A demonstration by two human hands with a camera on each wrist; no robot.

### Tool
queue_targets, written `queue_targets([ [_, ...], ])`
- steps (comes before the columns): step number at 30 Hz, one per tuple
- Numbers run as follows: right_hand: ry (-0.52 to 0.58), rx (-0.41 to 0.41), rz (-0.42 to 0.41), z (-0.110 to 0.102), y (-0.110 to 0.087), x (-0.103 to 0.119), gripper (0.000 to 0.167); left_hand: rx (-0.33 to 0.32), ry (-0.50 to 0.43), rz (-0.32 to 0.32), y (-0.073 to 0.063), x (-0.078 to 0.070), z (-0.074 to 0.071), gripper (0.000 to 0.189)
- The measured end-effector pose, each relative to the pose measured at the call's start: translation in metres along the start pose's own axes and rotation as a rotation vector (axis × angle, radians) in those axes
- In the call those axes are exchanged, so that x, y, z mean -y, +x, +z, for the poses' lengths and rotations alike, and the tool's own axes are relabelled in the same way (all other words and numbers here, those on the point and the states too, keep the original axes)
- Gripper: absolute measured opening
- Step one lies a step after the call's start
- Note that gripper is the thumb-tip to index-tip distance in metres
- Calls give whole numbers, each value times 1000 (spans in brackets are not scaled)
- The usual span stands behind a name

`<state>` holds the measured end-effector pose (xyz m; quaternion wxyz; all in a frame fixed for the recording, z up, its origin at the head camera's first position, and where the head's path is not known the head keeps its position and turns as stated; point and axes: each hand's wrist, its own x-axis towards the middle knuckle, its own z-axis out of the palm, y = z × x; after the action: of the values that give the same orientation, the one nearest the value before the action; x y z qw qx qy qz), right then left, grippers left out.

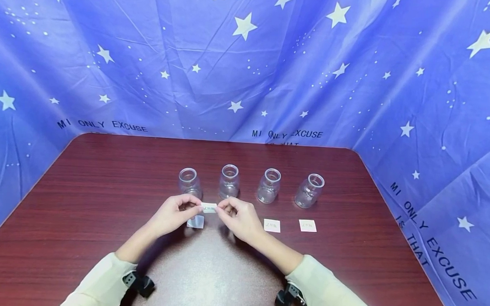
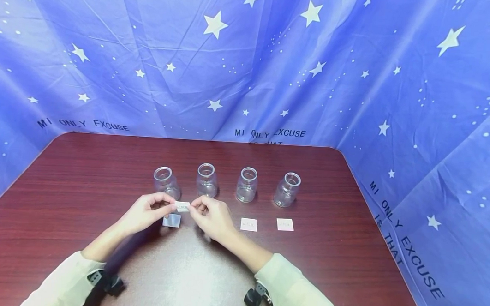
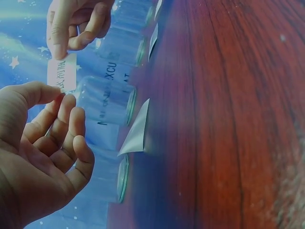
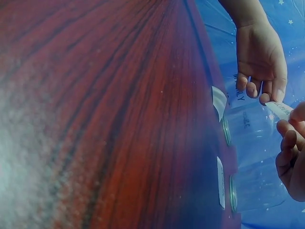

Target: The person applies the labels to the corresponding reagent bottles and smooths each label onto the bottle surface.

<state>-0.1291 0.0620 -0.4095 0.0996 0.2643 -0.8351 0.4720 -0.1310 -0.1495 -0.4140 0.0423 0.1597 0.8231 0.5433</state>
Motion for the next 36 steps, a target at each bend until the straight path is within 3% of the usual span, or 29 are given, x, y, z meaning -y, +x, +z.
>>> queue_targets([
  [10, -10, 23, 9, 7, 7, -1, 5, -23, 23, -16, -1, 5, -7, 11],
  [16, -79, 42, 5, 12, 11, -3, 6, -44, 41, -39, -5, 2, -11, 13],
  [25, -216, 77, 34, 22, 18, -6, 8, -68, 106, -58, -6, 11, -17, 12],
  [36, -256, 101, 44, 29, 24, -4, 9, -82, 117, -72, -5, 19, -23, 10],
])
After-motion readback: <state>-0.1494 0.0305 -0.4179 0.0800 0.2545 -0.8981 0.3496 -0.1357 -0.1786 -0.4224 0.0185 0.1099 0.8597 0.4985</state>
